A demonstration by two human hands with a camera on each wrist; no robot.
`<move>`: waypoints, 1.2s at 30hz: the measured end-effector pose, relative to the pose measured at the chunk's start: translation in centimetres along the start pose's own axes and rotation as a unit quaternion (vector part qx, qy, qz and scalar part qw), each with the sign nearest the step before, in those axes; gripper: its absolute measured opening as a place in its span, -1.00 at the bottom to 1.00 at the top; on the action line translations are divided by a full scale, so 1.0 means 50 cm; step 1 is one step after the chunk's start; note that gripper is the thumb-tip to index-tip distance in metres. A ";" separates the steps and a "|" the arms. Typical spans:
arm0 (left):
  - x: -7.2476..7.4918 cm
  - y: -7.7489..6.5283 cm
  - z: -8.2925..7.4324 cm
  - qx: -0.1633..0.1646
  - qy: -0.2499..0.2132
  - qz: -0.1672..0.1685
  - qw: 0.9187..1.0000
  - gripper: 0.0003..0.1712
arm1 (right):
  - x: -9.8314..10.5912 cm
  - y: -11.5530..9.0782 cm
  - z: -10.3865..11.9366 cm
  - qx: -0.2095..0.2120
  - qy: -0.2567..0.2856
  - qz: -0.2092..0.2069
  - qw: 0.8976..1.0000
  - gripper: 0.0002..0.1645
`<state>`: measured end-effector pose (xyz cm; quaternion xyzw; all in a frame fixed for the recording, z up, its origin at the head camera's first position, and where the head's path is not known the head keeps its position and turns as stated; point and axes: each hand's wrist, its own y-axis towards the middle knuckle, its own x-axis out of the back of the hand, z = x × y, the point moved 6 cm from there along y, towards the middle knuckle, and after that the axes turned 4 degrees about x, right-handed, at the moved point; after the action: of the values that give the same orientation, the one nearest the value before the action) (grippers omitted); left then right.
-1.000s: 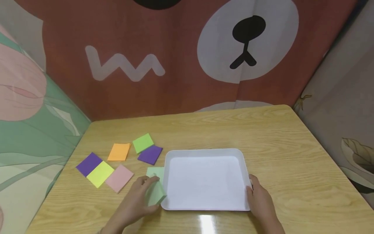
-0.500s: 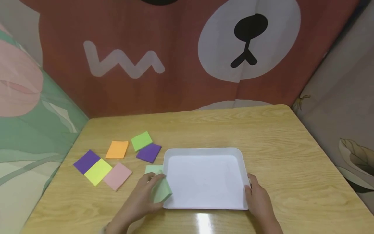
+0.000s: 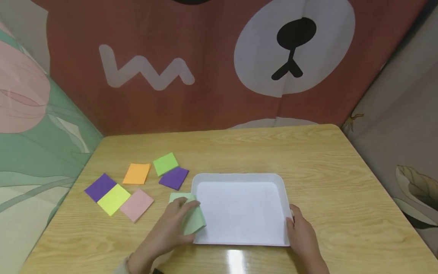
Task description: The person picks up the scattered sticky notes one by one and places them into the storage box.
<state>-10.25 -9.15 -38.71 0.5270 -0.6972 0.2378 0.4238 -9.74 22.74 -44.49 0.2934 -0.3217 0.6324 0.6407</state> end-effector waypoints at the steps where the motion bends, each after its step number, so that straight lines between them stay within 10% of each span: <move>1: 0.000 0.001 -0.003 -0.002 -0.002 0.000 1.000 -0.11 | 0.000 0.000 0.000 -0.001 0.001 0.000 1.000 -0.52; 36: -0.034 0.036 -0.042 -0.040 0.023 0.028 0.999 -0.12 | -0.004 0.000 -0.007 -0.014 0.013 0.003 1.000 -0.53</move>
<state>-11.06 -6.01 -38.84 0.4839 -0.7108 0.2338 0.4539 -9.72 22.87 -44.86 0.2751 -0.3231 0.6335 0.6470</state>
